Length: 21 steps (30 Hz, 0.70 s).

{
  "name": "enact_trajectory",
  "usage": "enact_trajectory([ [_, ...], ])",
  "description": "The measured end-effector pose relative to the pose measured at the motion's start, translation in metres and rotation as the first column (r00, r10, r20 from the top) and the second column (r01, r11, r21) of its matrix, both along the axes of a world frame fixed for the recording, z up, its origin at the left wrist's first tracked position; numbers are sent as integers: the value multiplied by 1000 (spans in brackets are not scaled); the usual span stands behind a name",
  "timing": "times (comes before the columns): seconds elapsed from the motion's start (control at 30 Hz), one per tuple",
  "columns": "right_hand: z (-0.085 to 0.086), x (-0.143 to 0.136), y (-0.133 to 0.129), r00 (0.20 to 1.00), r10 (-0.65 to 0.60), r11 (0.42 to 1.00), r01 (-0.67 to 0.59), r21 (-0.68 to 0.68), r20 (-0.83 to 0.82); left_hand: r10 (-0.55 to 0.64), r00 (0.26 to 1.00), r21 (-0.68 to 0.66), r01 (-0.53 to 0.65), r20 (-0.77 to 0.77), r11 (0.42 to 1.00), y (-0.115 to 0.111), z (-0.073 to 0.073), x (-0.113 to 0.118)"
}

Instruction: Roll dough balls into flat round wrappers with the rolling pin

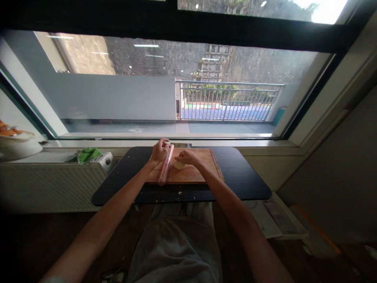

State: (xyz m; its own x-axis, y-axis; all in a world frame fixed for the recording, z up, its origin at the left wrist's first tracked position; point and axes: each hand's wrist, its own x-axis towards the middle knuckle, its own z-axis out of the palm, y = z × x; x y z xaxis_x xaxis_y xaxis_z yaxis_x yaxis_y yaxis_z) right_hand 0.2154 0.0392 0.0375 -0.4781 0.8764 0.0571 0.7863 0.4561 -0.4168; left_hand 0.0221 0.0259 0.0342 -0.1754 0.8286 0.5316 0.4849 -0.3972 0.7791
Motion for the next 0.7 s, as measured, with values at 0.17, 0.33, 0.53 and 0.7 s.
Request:
enact_trajectory([
  [0.17,-6,24,6,967,164,966,-197,-169,-194,-32,999,2,33,-22,999,-5,1,5],
  [0.33,-18,30,-3,892,139,966,-219,-141,-431,-124,991,31,125,-52,992,-6,2,3],
  [0.53,-30,31,-9,642,92,985,-168,-23,-761,-429,891,-64,441,151,895,0,-1,-7],
  [0.7,-21,17,6,387,46,992,-127,-4,-921,-543,798,-87,580,262,810,12,-6,-3],
])
